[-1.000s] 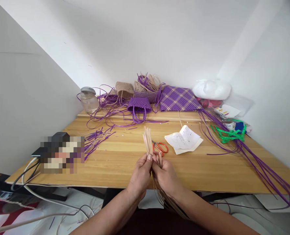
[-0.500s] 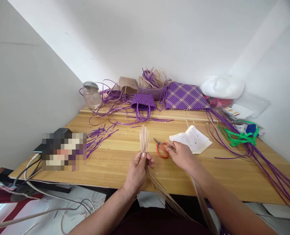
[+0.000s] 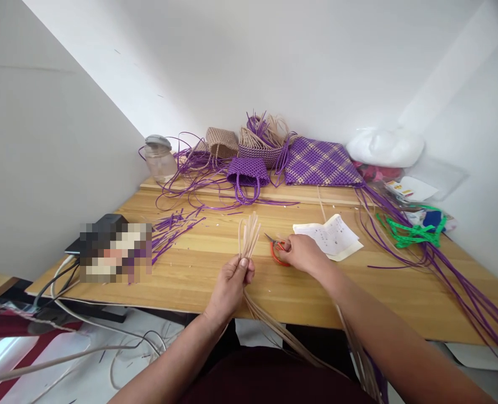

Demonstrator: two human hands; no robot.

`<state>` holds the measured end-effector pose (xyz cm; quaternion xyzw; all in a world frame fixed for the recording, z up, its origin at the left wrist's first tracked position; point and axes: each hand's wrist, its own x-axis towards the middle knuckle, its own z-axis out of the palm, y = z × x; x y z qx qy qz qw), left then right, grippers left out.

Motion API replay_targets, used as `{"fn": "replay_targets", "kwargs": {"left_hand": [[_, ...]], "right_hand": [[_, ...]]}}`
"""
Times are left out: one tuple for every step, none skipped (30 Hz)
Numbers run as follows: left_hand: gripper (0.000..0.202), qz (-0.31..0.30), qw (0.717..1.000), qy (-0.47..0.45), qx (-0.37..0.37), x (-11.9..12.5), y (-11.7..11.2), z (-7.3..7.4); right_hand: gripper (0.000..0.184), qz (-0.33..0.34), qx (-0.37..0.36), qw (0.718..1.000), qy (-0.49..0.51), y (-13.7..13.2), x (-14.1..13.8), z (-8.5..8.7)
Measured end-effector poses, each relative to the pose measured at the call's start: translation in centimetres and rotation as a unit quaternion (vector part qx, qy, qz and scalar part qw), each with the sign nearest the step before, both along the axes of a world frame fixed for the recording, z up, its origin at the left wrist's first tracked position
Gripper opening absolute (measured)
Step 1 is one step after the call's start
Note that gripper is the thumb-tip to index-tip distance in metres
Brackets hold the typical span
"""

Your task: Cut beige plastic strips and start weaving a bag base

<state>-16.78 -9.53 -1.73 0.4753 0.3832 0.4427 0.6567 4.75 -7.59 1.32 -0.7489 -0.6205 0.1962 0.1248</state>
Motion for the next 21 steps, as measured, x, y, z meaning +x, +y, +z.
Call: {"fn": "replay_targets", "kwargs": {"left_hand": [[0.037,-0.007,1.000,-0.001,-0.007,-0.1,-0.1,0.3],[0.038,-0.017,1.000,0.001,-0.012,-0.3,-0.1,0.5],[0.038,-0.029,0.999,0.007,-0.013,-0.5,-0.2,0.6],[0.037,-0.042,0.999,0.013,-0.013,-0.6,-0.2,0.7],[0.037,-0.055,0.998,0.021,-0.011,-0.8,-0.2,0.8],[0.036,-0.067,0.997,0.029,-0.008,-1.0,-0.2,0.8],[0.036,-0.079,0.996,0.036,-0.004,-1.2,-0.1,0.8],[0.035,-0.092,0.995,0.042,0.001,-1.3,-0.1,0.7],[0.035,-0.108,0.993,0.048,0.006,-1.5,-0.1,0.7],[0.036,-0.128,0.990,0.054,0.011,-1.6,-0.1,0.7],[0.037,-0.150,0.987,0.059,0.018,-1.8,0.0,0.7],[0.038,-0.172,0.983,0.066,0.024,-2.0,0.0,0.7],[0.039,-0.193,0.978,0.072,0.030,-2.2,0.0,0.7],[0.040,-0.212,0.974,0.078,0.036,-2.3,0.1,0.7],[0.041,-0.229,0.969,0.082,0.044,-2.5,0.2,0.8],[0.041,-0.245,0.965,0.084,0.053,-2.6,0.2,0.8],[0.041,-0.259,0.960,0.085,0.062,-2.8,0.3,0.9],[0.041,-0.272,0.956,0.086,0.069,-2.9,0.4,0.9],[0.042,-0.283,0.952,0.088,0.073,-3.0,0.4,1.0],[0.042,-0.290,0.950,0.089,0.073,-3.0,0.5,1.0],[0.043,-0.296,0.948,0.089,0.070,-3.1,0.5,1.1]], "right_hand": [[0.025,0.000,0.000,1.000,0.021,-0.1,0.2,0.0],[0.025,0.002,0.000,0.999,0.044,-0.4,0.4,0.1],[0.024,0.005,-0.001,0.998,0.064,-0.7,0.7,0.3],[0.023,0.010,-0.005,0.995,0.098,-1.1,0.9,0.6],[0.022,0.018,-0.013,0.987,0.157,-1.5,1.1,0.9],[0.021,0.027,-0.026,0.971,0.238,-2.0,1.3,1.4],[0.021,0.037,-0.043,0.941,0.333,-2.6,1.4,2.0],[0.024,0.049,-0.063,0.901,0.427,-3.1,1.6,2.6],[0.028,0.059,-0.083,0.855,0.509,-3.7,1.7,3.2],[0.034,0.068,-0.100,0.815,0.567,-4.2,1.8,3.7],[0.038,0.074,-0.111,0.791,0.597,-4.6,1.9,4.2],[0.041,0.078,-0.118,0.778,0.613,-5.0,2.0,4.7],[0.043,0.080,-0.121,0.772,0.619,-5.3,2.0,5.0],[0.045,0.080,-0.123,0.773,0.618,-5.6,2.0,5.2],[0.047,0.081,-0.126,0.778,0.610,-5.9,2.0,5.3],[0.049,0.085,-0.129,0.786,0.599,-6.1,1.9,5.4],[0.052,0.092,-0.136,0.794,0.586,-6.3,1.8,5.4],[0.054,0.102,-0.144,0.800,0.574,-6.6,1.6,5.4],[0.056,0.112,-0.151,0.803,0.566,-6.8,1.3,5.4],[0.057,0.123,-0.157,0.804,0.560,-7.0,1.1,5.4],[0.059,0.132,-0.164,0.804,0.556,-7.2,0.8,5.4]]}}
